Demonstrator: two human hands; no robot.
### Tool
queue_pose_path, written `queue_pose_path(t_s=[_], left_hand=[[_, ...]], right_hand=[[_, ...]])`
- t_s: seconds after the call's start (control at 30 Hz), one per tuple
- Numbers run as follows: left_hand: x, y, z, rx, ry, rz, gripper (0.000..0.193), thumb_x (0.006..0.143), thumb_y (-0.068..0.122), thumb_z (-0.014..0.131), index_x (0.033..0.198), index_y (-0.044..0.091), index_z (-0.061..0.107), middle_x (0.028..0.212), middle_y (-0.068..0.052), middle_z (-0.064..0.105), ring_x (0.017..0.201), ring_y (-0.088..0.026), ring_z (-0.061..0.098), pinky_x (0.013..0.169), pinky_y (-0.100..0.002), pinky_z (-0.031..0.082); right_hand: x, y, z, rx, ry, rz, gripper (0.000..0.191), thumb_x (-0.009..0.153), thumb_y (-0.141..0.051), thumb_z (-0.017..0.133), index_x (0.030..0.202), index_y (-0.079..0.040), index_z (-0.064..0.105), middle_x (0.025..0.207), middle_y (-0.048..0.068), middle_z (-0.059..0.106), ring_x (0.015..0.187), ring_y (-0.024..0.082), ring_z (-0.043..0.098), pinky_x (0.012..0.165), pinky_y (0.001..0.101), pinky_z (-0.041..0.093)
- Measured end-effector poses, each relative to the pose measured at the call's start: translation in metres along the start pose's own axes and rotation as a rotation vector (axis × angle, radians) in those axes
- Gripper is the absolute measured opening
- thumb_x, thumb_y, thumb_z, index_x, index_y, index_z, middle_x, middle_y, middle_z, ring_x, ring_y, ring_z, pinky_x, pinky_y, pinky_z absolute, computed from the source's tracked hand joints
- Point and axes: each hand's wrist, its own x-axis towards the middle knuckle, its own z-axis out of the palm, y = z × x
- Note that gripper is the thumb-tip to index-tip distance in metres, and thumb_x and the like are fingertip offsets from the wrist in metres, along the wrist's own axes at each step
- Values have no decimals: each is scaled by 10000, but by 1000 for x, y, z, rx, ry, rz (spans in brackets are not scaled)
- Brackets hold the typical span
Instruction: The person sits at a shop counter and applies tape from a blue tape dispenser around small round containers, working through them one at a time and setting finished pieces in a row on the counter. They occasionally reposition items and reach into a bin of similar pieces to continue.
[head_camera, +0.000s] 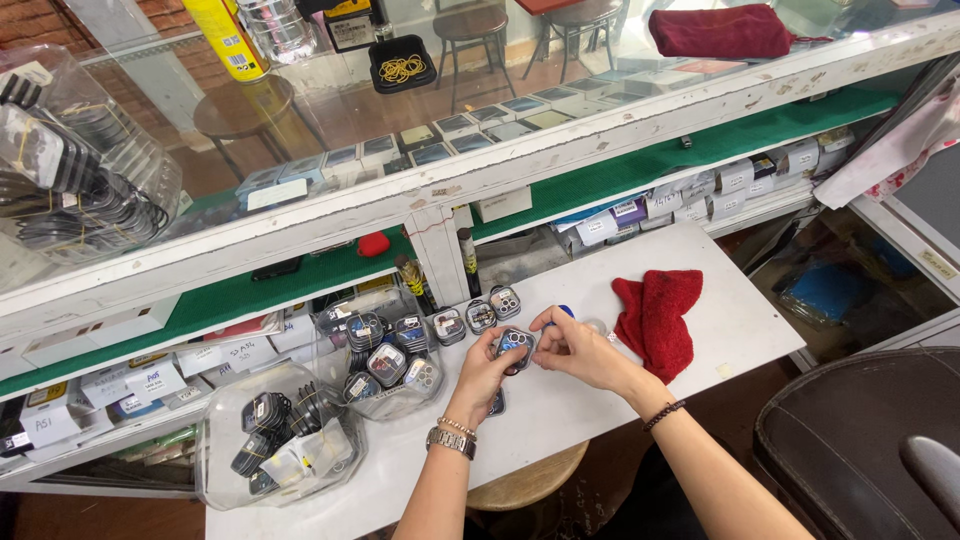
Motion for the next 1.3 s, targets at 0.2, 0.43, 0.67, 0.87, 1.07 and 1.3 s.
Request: queue_pose_path(t_s=[0.2,0.43,0.67,0.87,1.07,1.3], left_hand=[[0,-12,-2,-444,-6,-206,336,901,143,703,1233,124,652,1057,28,661,912,-68,595,830,-275,490],[5,-14,10,-567,165,36,259,923,102,715,1166,82,626,1041,-21,683,896,-111,625,782,-281,515],[-12,2,23,-412,246,108,325,929,91,665,1244,75,584,1025,-56,697,856,-124,650,718,-300,534],[-20,7,21,-442,161,98,330,949,121,656,1268,81,584,1036,-32,666,909,-130,640,800,-296,518],[-19,-1,20,-561,169,94,316,952,133,658,1258,85,593,1107,-13,637,1014,-136,581,929,-315,475],[-38,-23,4,-565,261,70,319,940,157,635,1240,87,552,1092,-45,654,1006,-151,610,913,-327,503]], right_hand=[[3,4,7,47,106,-54,319,894,-109,713,1167,-79,550,822,25,690,782,113,646,731,287,535],[-25,-15,73,-221,742,-282,383,919,-44,656,1301,-47,626,1067,118,621,988,249,617,840,352,516],[-24,-14,90,-278,655,-216,503,922,-44,656,1417,-101,592,1053,110,585,990,264,579,861,361,492],[-14,-4,92,244,586,-208,471,952,-33,619,1409,-148,624,1090,26,618,988,138,630,878,270,558],[-5,3,107,585,579,16,469,919,1,661,1372,-121,667,1081,-14,581,979,87,573,886,279,533],[5,45,134,1102,368,157,404,921,-37,644,1324,-29,669,1087,22,681,1009,123,639,938,312,542]])
